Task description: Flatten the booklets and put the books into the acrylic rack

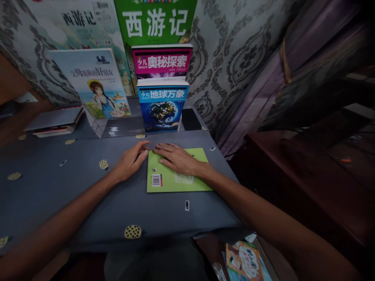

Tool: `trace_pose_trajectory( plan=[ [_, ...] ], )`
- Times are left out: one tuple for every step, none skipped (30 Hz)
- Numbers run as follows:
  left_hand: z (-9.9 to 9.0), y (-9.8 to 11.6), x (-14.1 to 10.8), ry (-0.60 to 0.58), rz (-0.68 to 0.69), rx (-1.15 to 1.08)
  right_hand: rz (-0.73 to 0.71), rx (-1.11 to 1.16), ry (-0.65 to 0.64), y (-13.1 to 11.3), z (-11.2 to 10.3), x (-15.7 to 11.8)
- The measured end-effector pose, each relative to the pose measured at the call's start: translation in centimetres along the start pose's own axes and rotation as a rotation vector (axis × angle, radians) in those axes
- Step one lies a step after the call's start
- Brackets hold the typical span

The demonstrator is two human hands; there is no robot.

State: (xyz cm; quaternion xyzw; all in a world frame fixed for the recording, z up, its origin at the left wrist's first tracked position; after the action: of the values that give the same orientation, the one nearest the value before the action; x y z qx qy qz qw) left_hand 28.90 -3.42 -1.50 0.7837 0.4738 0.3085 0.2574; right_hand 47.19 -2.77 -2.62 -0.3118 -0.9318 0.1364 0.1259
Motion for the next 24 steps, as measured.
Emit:
trace_pose_trajectory(
  plan=[
    [-0.1,-0.2,0.0,0.006,-0.012,-0.014,-0.004,-0.006,-0.002,0.0,0.0,0.0],
    [-0.1,-0.3,0.0,0.012,-0.024,-0.030,-0.007,-0.015,-0.006,0.1,0.1,0.0],
    [-0.1,-0.5,0.1,0.016,-0.034,-0.048,-0.012,-0.024,-0.014,0.1,0.1,0.0],
    [-0.1,-0.7,0.1,0.018,-0.042,-0.067,-0.018,-0.035,-0.021,0.0,0.1,0.0],
    [-0.1,-0.8,0.1,0.018,-0.046,-0.087,-0.023,-0.048,-0.021,-0.1,0.1,0.1],
    [-0.1,-0.9,0.1,0.017,-0.048,-0.107,-0.030,-0.062,-0.014,-0.3,-0.1,0.0],
    [-0.1,-1.0,0.1,0.018,-0.049,-0.127,-0.044,-0.077,0.001,-0.6,-0.2,0.0],
    [-0.1,-1.1,0.1,0.021,-0.050,-0.145,-0.068,-0.089,0.019,-1.2,-0.4,-0.1],
    [0.0,-1.1,0.1,0.023,-0.050,-0.159,-0.107,-0.094,0.037,-1.9,-0.6,-0.2],
    [0.0,-1.2,0.1,0.023,-0.050,-0.172,-0.161,-0.088,0.051,-2.9,-0.7,-0.4],
    [0.0,-1.2,0.1,0.022,-0.050,-0.183,-0.225,-0.072,0.059,-4.0,-0.8,-0.6],
    [0.0,-1.1,0.1,0.019,-0.051,-0.191,-0.285,-0.050,0.059,-5.0,-0.7,-0.8],
    [0.0,-1.1,0.1,0.018,-0.053,-0.199,-0.331,-0.028,0.055,-6.0,-0.7,-1.0],
    [0.0,-1.1,0.1,0.016,-0.055,-0.205,-0.359,-0.014,0.048,-6.8,-0.6,-1.2],
    [0.0,-1.0,0.0,0.016,-0.057,-0.210,-0.368,-0.011,0.039,-7.3,-0.4,-1.2],
    [-0.1,-1.0,0.0,0.016,-0.060,-0.213,-0.361,-0.020,0.027,-7.5,-0.2,-1.2],
    [-0.1,-0.9,0.0,0.016,-0.062,-0.213,-0.343,-0.036,0.020,-7.5,-0.1,-1.1],
    [-0.1,-0.9,0.0,0.014,-0.063,-0.211,-0.322,-0.055,0.018,-7.3,0.1,-0.9],
    [-0.1,-0.9,0.0,0.011,-0.063,-0.211,-0.298,-0.074,0.018,-7.0,0.1,-0.6],
    [-0.1,-0.9,0.0,0.009,-0.063,-0.211,-0.270,-0.092,0.019,-6.5,0.2,-0.3],
    [0.0,-0.9,0.0,0.008,-0.064,-0.213,-0.238,-0.110,0.022,-5.9,0.2,0.1],
    [0.0,-0.9,0.0,0.009,-0.064,-0.216,-0.206,-0.128,0.026,-5.3,0.2,0.4],
    [0.0,-1.0,0.0,0.011,-0.065,-0.218,-0.175,-0.144,0.030,-4.6,0.2,0.8],
    [0.0,-1.0,-0.1,0.013,-0.066,-0.218,-0.145,-0.159,0.035,-4.1,0.1,1.0]
  ],
)
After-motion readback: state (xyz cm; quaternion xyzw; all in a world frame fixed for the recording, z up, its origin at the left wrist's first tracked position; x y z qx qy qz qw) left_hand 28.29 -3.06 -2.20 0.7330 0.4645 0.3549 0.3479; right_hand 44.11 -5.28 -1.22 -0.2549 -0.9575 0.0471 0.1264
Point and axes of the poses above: each hand's wrist, its own x-axis towards the middle knuckle, its own z-axis out of the palm, y = z × x, the point moved 5 cm from there along x, towards the middle knuckle, and after that the axes turned 3 degrees about -z, right-handed, at the moved point
